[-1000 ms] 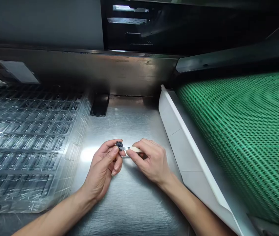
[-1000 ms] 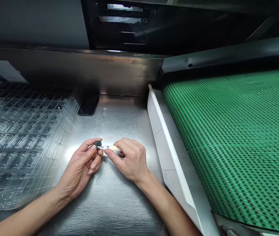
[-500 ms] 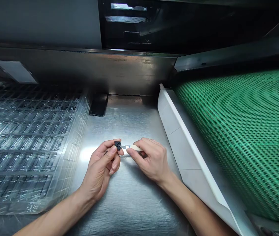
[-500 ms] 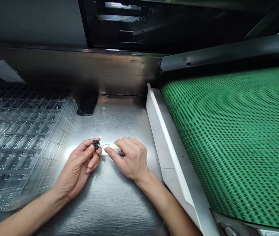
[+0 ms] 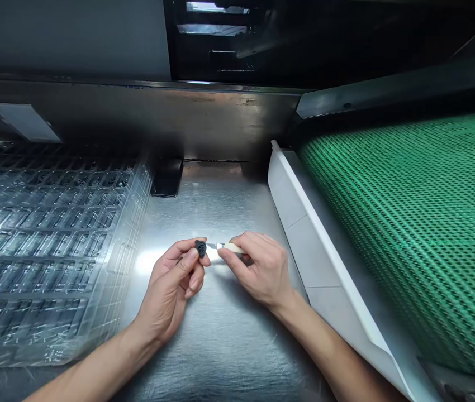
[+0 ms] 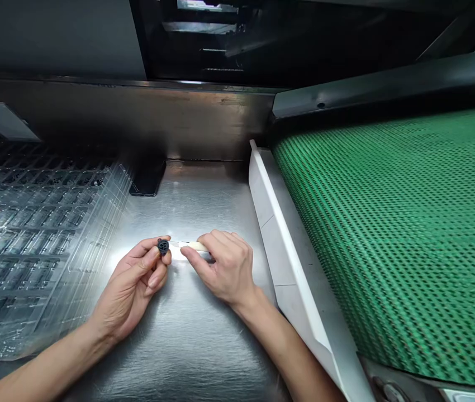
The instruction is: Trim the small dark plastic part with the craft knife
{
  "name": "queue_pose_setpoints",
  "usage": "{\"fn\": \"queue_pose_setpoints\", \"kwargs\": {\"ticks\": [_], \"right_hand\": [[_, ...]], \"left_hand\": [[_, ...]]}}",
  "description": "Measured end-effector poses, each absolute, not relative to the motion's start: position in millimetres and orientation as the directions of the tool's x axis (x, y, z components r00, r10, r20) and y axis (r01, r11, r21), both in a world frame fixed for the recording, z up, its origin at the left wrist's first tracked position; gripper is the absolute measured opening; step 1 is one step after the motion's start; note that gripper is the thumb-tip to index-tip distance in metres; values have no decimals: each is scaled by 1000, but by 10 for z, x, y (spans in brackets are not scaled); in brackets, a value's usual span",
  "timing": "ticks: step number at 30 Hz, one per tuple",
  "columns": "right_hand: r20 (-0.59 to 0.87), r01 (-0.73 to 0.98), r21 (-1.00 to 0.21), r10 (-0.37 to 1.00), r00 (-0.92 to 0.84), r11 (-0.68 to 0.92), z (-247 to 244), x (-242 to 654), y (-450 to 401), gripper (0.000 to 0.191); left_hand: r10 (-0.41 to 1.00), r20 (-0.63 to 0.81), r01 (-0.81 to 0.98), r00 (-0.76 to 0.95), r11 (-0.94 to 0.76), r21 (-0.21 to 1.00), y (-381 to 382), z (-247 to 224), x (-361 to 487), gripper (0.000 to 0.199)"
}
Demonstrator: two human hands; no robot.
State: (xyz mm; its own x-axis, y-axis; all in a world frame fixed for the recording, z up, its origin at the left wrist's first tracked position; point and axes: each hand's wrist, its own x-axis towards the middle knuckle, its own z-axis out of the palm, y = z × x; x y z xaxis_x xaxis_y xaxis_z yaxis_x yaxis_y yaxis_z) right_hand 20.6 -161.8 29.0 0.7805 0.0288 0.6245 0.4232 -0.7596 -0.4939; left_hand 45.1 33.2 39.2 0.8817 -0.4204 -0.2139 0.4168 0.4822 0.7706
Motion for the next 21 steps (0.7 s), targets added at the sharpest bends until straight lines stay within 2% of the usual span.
{"fn": "queue_pose_setpoints", "kwargs": {"ticks": [21], "right_hand": [[584, 420, -520, 49, 810, -744, 313, 180, -1597, 61]], "left_hand": [[-445, -247, 469, 861, 506, 724, 341, 413, 445, 19]]}}
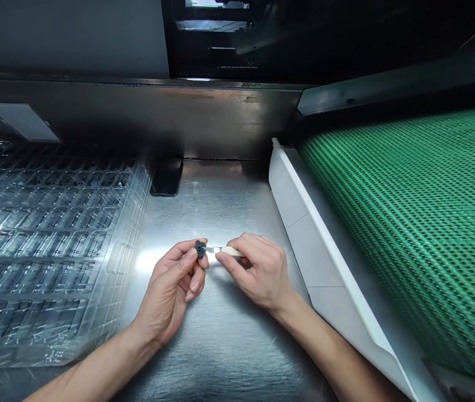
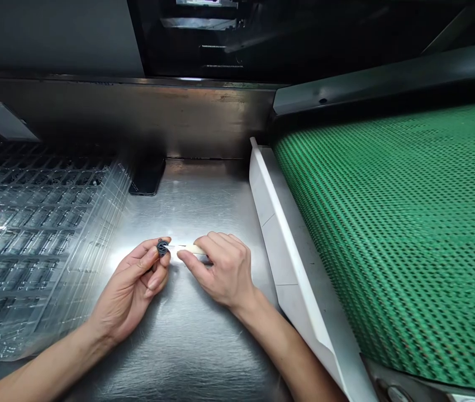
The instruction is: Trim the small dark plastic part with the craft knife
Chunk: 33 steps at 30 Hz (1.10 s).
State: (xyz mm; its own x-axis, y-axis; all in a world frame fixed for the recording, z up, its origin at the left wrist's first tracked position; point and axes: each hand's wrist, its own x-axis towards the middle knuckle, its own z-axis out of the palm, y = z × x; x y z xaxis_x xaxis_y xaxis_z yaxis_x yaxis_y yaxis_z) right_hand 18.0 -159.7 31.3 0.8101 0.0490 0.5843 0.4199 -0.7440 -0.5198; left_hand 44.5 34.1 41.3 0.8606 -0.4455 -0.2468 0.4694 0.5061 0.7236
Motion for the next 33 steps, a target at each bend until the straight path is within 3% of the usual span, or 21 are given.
{"fn": "queue_pose_setpoints", "kwargs": {"ticks": [12, 19, 24, 30, 33], "right_hand": [[582, 419, -536, 38, 812, -733, 306, 185, -1601, 59], [581, 457, -700, -65, 811, -549, 358, 149, -1649, 45], [666, 623, -633, 87, 741, -461, 351, 91, -1554, 42], [672, 671, -507, 239, 701, -540, 248, 65, -1450, 21], [630, 662, -485, 297, 718, -571, 178, 69, -1459, 20]], "left_hand": [[-463, -250, 487, 850, 511, 709, 344, 417, 451, 19], [-432, -282, 496, 857, 539, 681, 327, 412, 443, 20], [-410, -281, 492, 868, 626, 605, 284, 374, 436, 18], [-492, -298, 573, 818, 650, 499, 275, 387, 372, 11], [-509, -331, 605, 795, 621, 498, 269, 378, 343, 13]]}}
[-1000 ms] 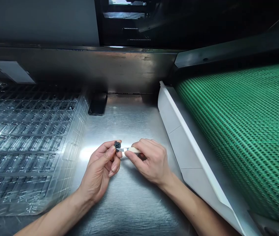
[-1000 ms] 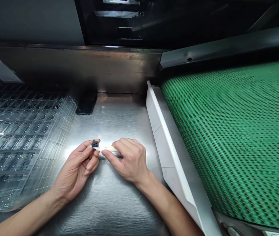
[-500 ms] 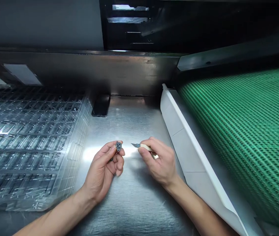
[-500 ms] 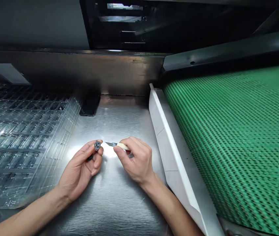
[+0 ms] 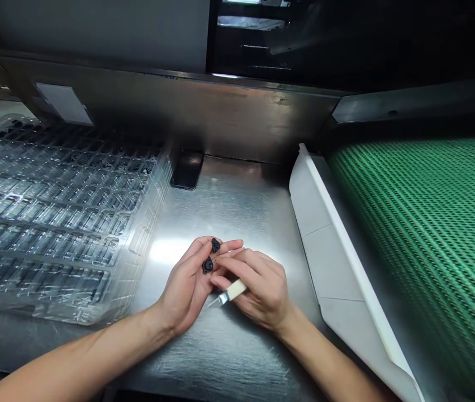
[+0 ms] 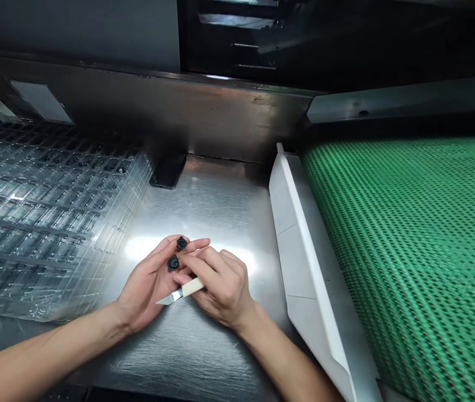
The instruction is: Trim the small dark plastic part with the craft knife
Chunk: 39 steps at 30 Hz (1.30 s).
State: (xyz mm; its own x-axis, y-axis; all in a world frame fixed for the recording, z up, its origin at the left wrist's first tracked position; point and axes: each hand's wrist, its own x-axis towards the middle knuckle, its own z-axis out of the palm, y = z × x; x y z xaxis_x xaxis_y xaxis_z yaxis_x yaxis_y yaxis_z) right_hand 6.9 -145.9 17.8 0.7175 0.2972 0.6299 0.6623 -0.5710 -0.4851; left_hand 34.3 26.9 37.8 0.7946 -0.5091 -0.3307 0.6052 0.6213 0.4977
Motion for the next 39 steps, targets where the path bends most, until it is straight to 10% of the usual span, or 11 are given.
{"fn": "queue_pose_setpoints", "kwargs": {"ticks": [14, 25, 39], "right_hand": [[606, 690, -389, 394, 691, -610, 211, 35, -1409, 20], [411, 381, -874, -43, 911, -300, 274, 98, -1481, 21], [137, 129, -986, -70, 988, -110, 271, 95, -1506, 30]], "left_hand": [[-534, -342, 632, 773, 598, 493, 214, 315, 311, 24], [-488, -259, 518, 833, 528, 673, 272, 290, 405, 20], [-587, -300, 588, 752, 390, 709, 276, 320, 404, 38]]}}
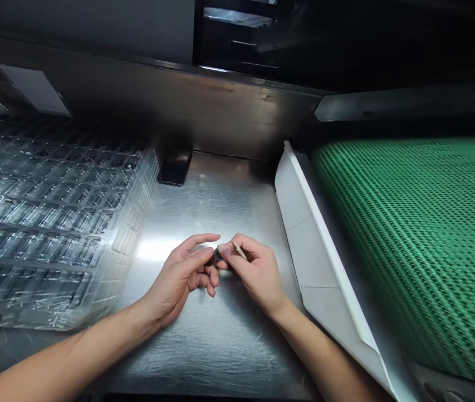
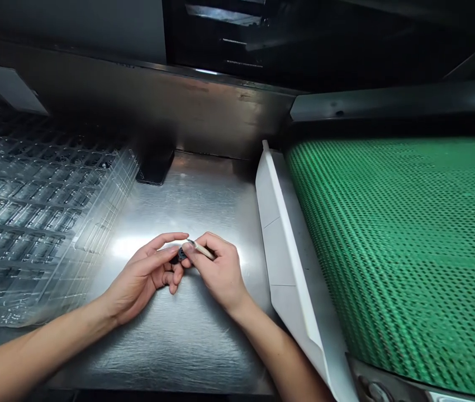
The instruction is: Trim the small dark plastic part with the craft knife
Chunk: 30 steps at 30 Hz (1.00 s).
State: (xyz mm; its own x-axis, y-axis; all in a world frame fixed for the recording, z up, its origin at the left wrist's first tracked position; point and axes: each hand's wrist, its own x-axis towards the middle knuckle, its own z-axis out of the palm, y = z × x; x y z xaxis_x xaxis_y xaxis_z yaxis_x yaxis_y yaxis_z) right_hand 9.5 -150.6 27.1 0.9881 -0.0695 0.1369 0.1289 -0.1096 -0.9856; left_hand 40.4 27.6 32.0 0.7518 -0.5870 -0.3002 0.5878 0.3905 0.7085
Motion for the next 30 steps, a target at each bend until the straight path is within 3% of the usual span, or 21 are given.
{"fn": "queue_pose_setpoints", "kwargs": {"ticks": [7, 16, 26, 30], "right_hand": [[199, 185, -972, -84, 977, -147, 251, 107, -1504, 27], [131, 130, -990, 24, 991, 49, 309, 133, -1543, 28], [126, 126, -992, 17, 992, 24, 351, 128, -1542, 27], [229, 224, -966, -25, 973, -133, 331, 140, -1553, 16]], "left_hand": [[-609, -235, 568, 758, 438, 697, 298, 293, 399, 27], [-617, -207, 547, 759, 434, 715, 293, 297, 407, 23], [-599, -216, 526, 771, 408, 746, 312, 271, 409, 31], [-539, -209, 494, 816, 462, 737, 312, 308, 426, 30]]}}
